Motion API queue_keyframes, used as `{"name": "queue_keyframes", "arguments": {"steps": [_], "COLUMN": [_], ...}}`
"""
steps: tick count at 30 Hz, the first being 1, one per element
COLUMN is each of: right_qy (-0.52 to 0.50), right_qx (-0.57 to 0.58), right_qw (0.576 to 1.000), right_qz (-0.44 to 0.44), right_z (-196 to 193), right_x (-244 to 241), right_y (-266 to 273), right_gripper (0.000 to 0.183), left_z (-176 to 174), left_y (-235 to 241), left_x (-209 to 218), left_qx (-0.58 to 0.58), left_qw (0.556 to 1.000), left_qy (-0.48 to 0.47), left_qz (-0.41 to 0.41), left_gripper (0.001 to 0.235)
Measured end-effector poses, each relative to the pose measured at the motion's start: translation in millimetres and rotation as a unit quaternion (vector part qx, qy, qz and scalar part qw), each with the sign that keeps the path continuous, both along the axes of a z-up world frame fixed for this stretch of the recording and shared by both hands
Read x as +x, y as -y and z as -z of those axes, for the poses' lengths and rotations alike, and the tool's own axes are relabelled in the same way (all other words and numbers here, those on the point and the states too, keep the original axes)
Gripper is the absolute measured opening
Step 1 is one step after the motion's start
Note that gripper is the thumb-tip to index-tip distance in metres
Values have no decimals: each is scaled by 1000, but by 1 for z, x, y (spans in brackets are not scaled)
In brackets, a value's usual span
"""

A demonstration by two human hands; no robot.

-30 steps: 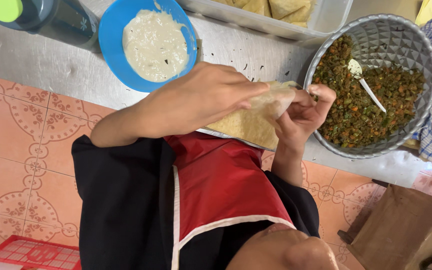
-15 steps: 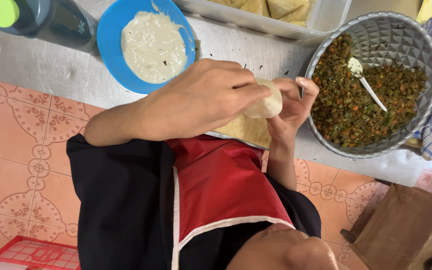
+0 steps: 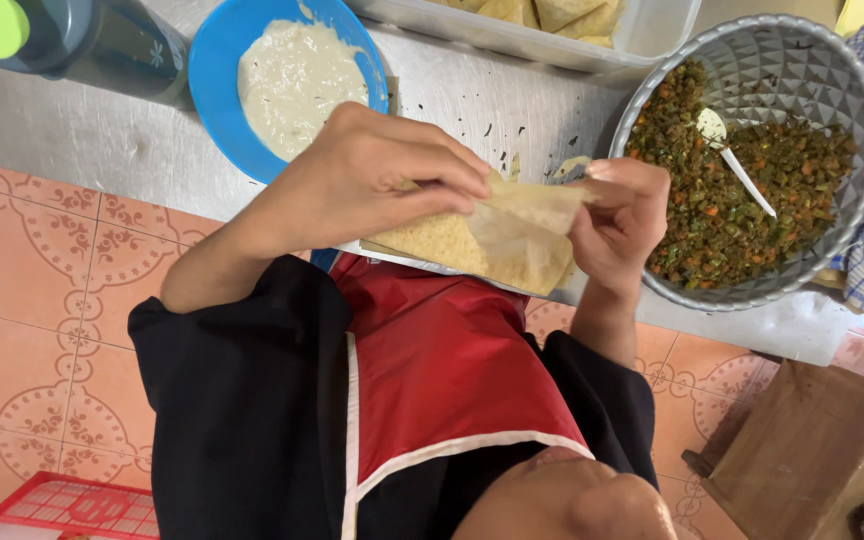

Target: The person folds thin pastry sheets into cones, fills them with a vegetable mixture using a spoon, and seals the edges with a white paste. The finished samosas are placed in a tray.

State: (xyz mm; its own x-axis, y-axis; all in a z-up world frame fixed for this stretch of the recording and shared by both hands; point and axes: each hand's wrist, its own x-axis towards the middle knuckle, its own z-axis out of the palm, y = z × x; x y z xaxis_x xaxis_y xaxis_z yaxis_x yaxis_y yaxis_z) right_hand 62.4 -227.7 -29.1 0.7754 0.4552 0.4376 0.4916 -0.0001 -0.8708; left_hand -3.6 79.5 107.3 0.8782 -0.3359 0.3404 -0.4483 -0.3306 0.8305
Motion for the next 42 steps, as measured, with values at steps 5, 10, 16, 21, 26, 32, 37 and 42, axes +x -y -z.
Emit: {"name": "queue_keyframes", "arguments": {"steps": [5,10,16,21,26,32,37,42], "right_qy": [-60,-97,160,320,30,122,17,256], "right_qx": [-29,-76,-223,-218,-430,-629,-706,-702], "right_qw": [988,990,947,895,886,762,702,656], "right_qz": [-137,-70,-166,-220,173,91,89,106], "right_z": [-32,-61,-105,-96,-85,-25,-40,-60], "right_x": [10,6,8,22,101,148,171,201], "right_y": [2,-2,1,-10,87,140,152,168], "right_gripper": [55,45,23,31,31,52,37,58], "left_z": [14,32,66,98,96,88,97,109], "left_y": [2,-8,1,63,65,79,77,76], "left_x": [2,7,20,31,45,68,82,89], "left_qx": [21,-78,-93,-54,-127,-51,-54,-27], "left_qw": [998,996,917,772,839,976,933,990], "left_qy": [-51,-27,-342,-480,-415,-184,-345,-131], "left_qz": [-7,31,181,413,328,106,84,36], "left_gripper": [20,17,41,60,48,71,44,75]}}
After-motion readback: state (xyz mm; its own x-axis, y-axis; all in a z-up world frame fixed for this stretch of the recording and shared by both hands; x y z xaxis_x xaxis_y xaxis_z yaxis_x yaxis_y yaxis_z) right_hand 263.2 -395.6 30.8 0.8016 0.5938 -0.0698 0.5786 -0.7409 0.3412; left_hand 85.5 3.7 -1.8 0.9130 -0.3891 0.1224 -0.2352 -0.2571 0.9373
